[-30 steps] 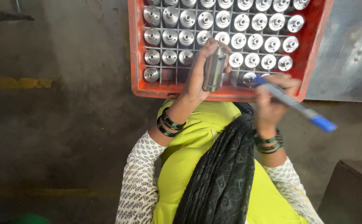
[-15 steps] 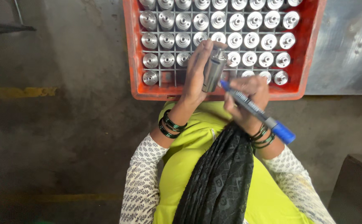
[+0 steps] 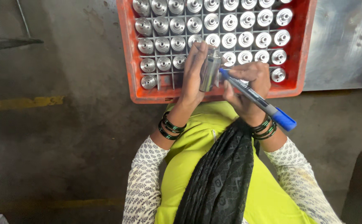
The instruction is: The person holds a blue marker and marks the surface of cylindrical metal parts one at a time, taking each part from a red tray and placing it back into the tray after marking. The person occasionally repositions trays on the work table while continuing to mark parts.
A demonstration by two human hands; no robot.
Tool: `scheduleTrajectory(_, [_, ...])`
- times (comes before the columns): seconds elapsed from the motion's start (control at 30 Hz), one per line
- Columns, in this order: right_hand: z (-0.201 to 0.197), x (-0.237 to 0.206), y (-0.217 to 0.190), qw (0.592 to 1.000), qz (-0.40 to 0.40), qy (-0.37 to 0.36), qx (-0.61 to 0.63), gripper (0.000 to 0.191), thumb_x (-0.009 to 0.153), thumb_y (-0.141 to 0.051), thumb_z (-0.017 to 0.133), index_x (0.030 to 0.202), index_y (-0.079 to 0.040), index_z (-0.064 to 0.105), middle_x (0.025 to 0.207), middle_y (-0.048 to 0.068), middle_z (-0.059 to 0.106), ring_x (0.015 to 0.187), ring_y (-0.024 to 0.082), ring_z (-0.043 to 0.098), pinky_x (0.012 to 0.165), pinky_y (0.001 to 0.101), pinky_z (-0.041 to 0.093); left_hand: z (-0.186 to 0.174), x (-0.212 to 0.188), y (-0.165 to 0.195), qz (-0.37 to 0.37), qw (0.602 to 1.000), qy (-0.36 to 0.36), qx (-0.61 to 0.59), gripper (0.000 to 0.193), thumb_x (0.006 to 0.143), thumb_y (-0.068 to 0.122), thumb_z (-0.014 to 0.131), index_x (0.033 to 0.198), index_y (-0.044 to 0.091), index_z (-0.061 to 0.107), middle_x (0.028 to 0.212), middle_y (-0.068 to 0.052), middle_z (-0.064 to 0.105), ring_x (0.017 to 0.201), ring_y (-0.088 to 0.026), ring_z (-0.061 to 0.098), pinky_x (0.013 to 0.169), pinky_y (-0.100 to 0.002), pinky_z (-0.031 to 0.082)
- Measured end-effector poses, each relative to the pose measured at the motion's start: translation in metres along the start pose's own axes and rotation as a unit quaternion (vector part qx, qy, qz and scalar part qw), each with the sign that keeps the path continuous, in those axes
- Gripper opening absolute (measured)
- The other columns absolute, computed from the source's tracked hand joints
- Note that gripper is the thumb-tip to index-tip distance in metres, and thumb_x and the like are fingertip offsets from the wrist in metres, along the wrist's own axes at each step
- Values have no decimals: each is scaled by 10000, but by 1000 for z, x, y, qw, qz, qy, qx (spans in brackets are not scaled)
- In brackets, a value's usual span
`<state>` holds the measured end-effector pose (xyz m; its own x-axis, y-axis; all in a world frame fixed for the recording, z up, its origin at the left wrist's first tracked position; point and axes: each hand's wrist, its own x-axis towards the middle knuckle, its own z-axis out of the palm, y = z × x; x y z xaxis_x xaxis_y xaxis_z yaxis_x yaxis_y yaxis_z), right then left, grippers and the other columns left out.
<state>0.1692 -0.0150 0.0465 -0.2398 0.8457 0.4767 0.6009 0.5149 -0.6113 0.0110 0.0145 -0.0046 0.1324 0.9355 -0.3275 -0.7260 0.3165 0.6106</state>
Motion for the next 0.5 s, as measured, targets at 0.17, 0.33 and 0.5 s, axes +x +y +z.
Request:
scheduleTrajectory(0.17, [10, -15, -2, 999, -31, -9, 32, 297, 862, -54, 754, 1066, -62, 538, 949, 74, 683, 815, 245, 583, 797, 410, 424, 2, 3, 3, 1, 1000, 24, -20, 379, 1063, 412, 581, 1149, 50, 509, 966, -103, 621, 860, -185, 709, 647, -281, 580])
scheduleTrajectory(0.33, [-3, -27, 29, 985, 77, 101, 113, 300, 950, -139, 751, 1082, -50, 498, 1019, 116, 593, 926, 232, 575, 822, 331, 463, 14, -11, 9, 147, 959, -55, 236, 349, 1000, 283, 727, 1183, 64, 527, 1061, -101, 637, 916, -202, 665, 767, -322, 558])
scheduleTrajectory(0.5, [-28, -26, 69, 944, 174, 202, 194, 330, 1083, -202, 750, 1143, -10, 489, 1099, 62, 541, 957, 140, 518, 898, 272, 455, 14, -26, 23, 273, 802, -111, 520, 388, 930, 234, 803, 1170, 70, 546, 1092, -109, 661, 1014, -227, 692, 875, -369, 568])
